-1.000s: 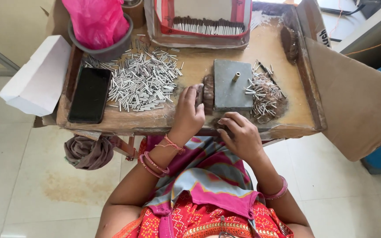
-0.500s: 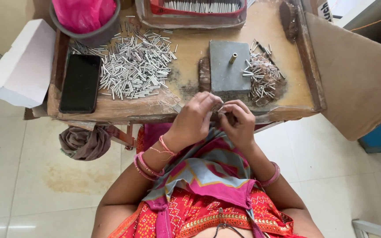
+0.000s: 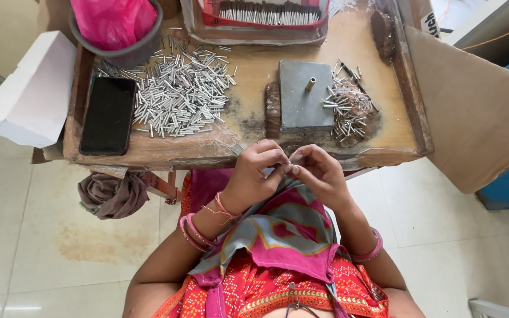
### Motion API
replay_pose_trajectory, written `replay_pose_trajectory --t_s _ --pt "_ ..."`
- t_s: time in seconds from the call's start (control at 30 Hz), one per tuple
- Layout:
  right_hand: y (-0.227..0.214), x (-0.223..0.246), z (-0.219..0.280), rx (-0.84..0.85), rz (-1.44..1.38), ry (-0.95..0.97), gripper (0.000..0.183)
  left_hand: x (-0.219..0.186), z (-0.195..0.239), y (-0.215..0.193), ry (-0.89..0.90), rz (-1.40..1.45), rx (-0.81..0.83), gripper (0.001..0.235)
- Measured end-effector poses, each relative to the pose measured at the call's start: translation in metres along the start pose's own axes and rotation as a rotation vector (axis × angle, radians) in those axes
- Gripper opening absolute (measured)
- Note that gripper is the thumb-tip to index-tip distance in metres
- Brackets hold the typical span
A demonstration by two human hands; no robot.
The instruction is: The person sits on the floor and assembles small metal pins by hand. They pick up a pin and a small component, fit them together, and place the finished assembly onto a metal block on the table.
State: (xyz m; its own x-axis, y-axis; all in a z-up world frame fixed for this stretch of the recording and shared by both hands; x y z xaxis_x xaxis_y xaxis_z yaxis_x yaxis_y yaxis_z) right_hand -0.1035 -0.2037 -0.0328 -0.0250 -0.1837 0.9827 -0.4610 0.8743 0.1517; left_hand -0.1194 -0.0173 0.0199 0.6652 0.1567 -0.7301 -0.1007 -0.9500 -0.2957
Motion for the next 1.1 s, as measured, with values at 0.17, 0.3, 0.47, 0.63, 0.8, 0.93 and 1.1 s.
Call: replay_pose_trajectory --t_s 0.17,0.3,0.47,0.63,0.8,0.93,1.1 --pt "0.034 0.044 0.013 -0.092 0.633 -0.366 0.023 0.029 0.022 0.016 -0.34 0.277 -0.052 0.006" --pt "0.042 0.047 0.009 -0.134 0.891 -0.553 0.017 0.04 0.032 0.021 -0.512 0.488 -0.095 0.006" --pt "0.041 0.046 -0.026 -0.138 1.041 -0.638 0.015 0.015 0.003 -0.017 -0.327 0.013 -0.115 0.01" --pt "0.043 0.047 -0.058 -0.214 1.26 -0.652 0.015 0.018 -0.012 -0.043 -0.13 -0.385 -0.266 0.023" --pt "0.049 0.046 -0.065 -0.224 1.377 -0.567 0.014 0.041 -0.008 -0.03 -0.175 -0.336 -0.113 0.029" --pt "0.044 0.044 -0.071 -0.201 1.407 -0.563 0.013 0.045 -0.02 -0.023 -0.186 -0.366 -0.063 0.033" --pt "0.036 0.041 -0.074 -0.129 1.315 -0.592 0.017 0.063 -0.03 -0.014 -0.231 -0.512 0.042 0.027"
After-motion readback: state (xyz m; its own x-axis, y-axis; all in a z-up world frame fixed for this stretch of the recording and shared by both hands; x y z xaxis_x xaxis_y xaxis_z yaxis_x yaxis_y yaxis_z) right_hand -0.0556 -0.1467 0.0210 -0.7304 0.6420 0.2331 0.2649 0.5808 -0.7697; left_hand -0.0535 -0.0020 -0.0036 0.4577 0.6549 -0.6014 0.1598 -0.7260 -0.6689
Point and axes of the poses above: each hand's wrist, its own z-axis away from the middle knuckle, its own y-axis out of the palm, x = y × z, the point moved 4 cm from there along -z, towards the middle knuckle, and after that the axes turned 4 degrees about x, right-handed, at the moved point
